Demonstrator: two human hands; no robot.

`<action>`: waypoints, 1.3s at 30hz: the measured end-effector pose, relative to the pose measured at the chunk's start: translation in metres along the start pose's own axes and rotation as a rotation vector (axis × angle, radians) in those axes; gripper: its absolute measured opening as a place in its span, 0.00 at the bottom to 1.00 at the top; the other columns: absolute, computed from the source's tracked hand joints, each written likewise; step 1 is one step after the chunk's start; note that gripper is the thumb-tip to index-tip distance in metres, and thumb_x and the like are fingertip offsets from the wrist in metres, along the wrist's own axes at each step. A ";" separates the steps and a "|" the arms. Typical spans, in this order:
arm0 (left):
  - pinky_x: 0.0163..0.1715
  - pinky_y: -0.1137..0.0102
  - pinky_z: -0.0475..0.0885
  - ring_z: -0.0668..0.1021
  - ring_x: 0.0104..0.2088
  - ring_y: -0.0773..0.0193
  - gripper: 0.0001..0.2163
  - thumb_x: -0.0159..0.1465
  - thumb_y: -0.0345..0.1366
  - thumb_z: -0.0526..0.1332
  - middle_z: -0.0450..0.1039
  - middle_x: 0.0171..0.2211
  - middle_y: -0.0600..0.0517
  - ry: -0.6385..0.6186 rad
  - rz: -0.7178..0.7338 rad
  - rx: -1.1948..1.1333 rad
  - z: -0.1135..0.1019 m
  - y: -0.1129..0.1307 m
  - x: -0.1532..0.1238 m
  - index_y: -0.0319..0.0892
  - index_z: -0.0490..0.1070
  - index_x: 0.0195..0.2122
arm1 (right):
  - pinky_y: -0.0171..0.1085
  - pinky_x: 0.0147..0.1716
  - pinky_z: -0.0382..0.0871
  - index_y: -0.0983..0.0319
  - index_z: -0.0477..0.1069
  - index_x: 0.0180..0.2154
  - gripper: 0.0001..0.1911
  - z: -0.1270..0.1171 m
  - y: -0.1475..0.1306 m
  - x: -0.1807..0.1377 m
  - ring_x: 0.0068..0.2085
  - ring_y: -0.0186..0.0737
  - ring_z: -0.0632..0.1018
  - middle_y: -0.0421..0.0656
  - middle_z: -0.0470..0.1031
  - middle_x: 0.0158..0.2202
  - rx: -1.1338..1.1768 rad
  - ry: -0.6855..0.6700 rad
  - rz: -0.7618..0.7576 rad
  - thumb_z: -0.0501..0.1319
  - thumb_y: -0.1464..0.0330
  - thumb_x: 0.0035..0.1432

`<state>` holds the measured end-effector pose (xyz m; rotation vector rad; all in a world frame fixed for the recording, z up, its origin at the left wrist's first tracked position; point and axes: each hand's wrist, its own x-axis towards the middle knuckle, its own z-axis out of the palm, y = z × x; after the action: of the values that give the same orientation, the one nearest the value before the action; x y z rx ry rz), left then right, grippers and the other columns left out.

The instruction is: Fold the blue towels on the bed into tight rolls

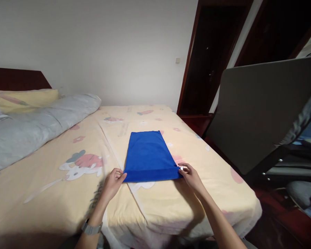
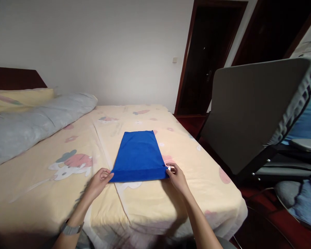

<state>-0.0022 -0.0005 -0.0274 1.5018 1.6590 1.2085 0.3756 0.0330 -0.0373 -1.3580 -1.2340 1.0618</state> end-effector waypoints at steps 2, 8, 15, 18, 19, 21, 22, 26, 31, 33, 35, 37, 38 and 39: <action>0.29 0.70 0.68 0.78 0.27 0.61 0.18 0.56 0.55 0.64 0.72 0.22 0.56 -0.016 0.010 0.004 -0.005 0.006 -0.006 0.45 0.68 0.34 | 0.37 0.32 0.70 0.60 0.71 0.46 0.24 -0.004 -0.003 -0.007 0.36 0.44 0.78 0.45 0.78 0.36 -0.013 -0.007 -0.023 0.62 0.55 0.49; 0.27 0.72 0.64 0.74 0.25 0.63 0.14 0.60 0.51 0.62 0.67 0.21 0.60 -0.155 -0.002 0.121 -0.019 0.007 -0.030 0.47 0.66 0.34 | 0.37 0.30 0.67 0.59 0.73 0.43 0.18 -0.014 -0.003 -0.031 0.33 0.43 0.77 0.41 0.72 0.33 -0.201 -0.048 -0.069 0.60 0.58 0.52; 0.27 0.72 0.61 0.73 0.24 0.63 0.08 0.62 0.43 0.59 0.66 0.20 0.59 -0.241 -0.007 0.458 -0.015 0.005 -0.044 0.47 0.64 0.30 | 0.37 0.30 0.66 0.59 0.73 0.41 0.13 -0.012 0.007 -0.042 0.30 0.43 0.76 0.41 0.73 0.29 -0.560 -0.105 -0.067 0.56 0.66 0.55; 0.27 0.71 0.61 0.74 0.25 0.62 0.06 0.63 0.40 0.60 0.68 0.22 0.58 -0.236 0.000 0.557 -0.017 0.012 -0.045 0.47 0.65 0.32 | 0.37 0.32 0.67 0.59 0.74 0.41 0.11 -0.012 0.007 -0.043 0.33 0.44 0.77 0.43 0.76 0.32 -0.692 -0.061 -0.111 0.57 0.68 0.57; 0.28 0.71 0.62 0.75 0.26 0.62 0.06 0.63 0.40 0.60 0.69 0.23 0.57 -0.226 0.022 0.588 -0.019 0.015 -0.045 0.47 0.65 0.32 | 0.37 0.33 0.67 0.59 0.74 0.41 0.10 -0.013 0.006 -0.044 0.34 0.44 0.78 0.43 0.76 0.33 -0.734 -0.053 -0.121 0.57 0.68 0.57; 0.32 0.69 0.66 0.77 0.31 0.60 0.05 0.65 0.39 0.60 0.72 0.28 0.55 -0.183 0.133 0.633 -0.021 0.021 -0.046 0.46 0.66 0.33 | 0.39 0.35 0.68 0.60 0.74 0.41 0.10 -0.015 0.002 -0.045 0.35 0.44 0.78 0.46 0.77 0.37 -0.797 -0.044 -0.142 0.56 0.69 0.59; 0.36 0.68 0.68 0.78 0.34 0.59 0.04 0.66 0.38 0.59 0.73 0.30 0.53 -0.160 0.215 0.639 -0.022 0.024 -0.048 0.46 0.67 0.34 | 0.40 0.37 0.69 0.60 0.75 0.42 0.11 -0.017 0.000 -0.046 0.37 0.45 0.79 0.47 0.77 0.39 -0.822 -0.035 -0.164 0.56 0.69 0.60; 0.50 0.64 0.69 0.77 0.47 0.57 0.03 0.66 0.37 0.60 0.76 0.42 0.51 -0.205 0.495 0.613 -0.020 0.033 -0.058 0.47 0.72 0.38 | 0.48 0.49 0.70 0.60 0.76 0.45 0.13 -0.020 -0.017 -0.051 0.49 0.53 0.76 0.52 0.74 0.50 -0.876 -0.039 -0.397 0.57 0.69 0.61; 0.58 0.63 0.68 0.74 0.56 0.55 0.21 0.56 0.27 0.62 0.74 0.53 0.53 -0.355 0.511 0.644 -0.017 0.023 -0.062 0.53 0.74 0.50 | 0.47 0.55 0.68 0.54 0.74 0.50 0.18 -0.017 -0.027 -0.060 0.56 0.50 0.73 0.47 0.71 0.55 -0.820 -0.353 -0.560 0.60 0.71 0.57; 0.59 0.64 0.68 0.74 0.57 0.56 0.26 0.53 0.24 0.58 0.75 0.54 0.52 -0.360 0.481 0.629 -0.017 0.015 -0.058 0.52 0.74 0.51 | 0.46 0.55 0.69 0.55 0.74 0.52 0.24 -0.015 -0.022 -0.060 0.55 0.50 0.74 0.47 0.72 0.55 -0.829 -0.416 -0.551 0.60 0.74 0.53; 0.59 0.64 0.69 0.75 0.56 0.56 0.26 0.53 0.22 0.56 0.75 0.54 0.51 -0.356 0.456 0.597 -0.017 0.008 -0.053 0.50 0.75 0.51 | 0.47 0.55 0.69 0.57 0.74 0.52 0.26 -0.014 -0.016 -0.057 0.55 0.51 0.74 0.48 0.73 0.55 -0.844 -0.404 -0.547 0.59 0.76 0.51; 0.59 0.63 0.69 0.76 0.56 0.56 0.25 0.54 0.22 0.55 0.76 0.53 0.50 -0.353 0.432 0.551 -0.018 0.005 -0.049 0.49 0.76 0.50 | 0.47 0.54 0.69 0.58 0.74 0.52 0.27 -0.015 -0.013 -0.054 0.54 0.51 0.75 0.48 0.74 0.55 -0.850 -0.379 -0.532 0.57 0.77 0.50; 0.59 0.62 0.69 0.76 0.56 0.56 0.24 0.55 0.23 0.55 0.77 0.53 0.49 -0.351 0.416 0.522 -0.019 0.003 -0.047 0.48 0.76 0.50 | 0.47 0.54 0.69 0.58 0.74 0.52 0.27 -0.016 -0.013 -0.052 0.54 0.51 0.75 0.48 0.74 0.54 -0.844 -0.370 -0.515 0.56 0.77 0.50; 0.59 0.62 0.70 0.76 0.55 0.56 0.22 0.56 0.24 0.55 0.77 0.53 0.49 -0.346 0.398 0.491 -0.019 0.003 -0.046 0.48 0.77 0.49 | 0.47 0.54 0.69 0.59 0.74 0.52 0.27 -0.017 -0.014 -0.051 0.53 0.51 0.76 0.48 0.75 0.53 -0.830 -0.364 -0.493 0.55 0.77 0.50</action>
<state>-0.0091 -0.0500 -0.0239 2.2801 1.5242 0.6786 0.3850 -0.0195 -0.0217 -1.3413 -2.3032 0.4452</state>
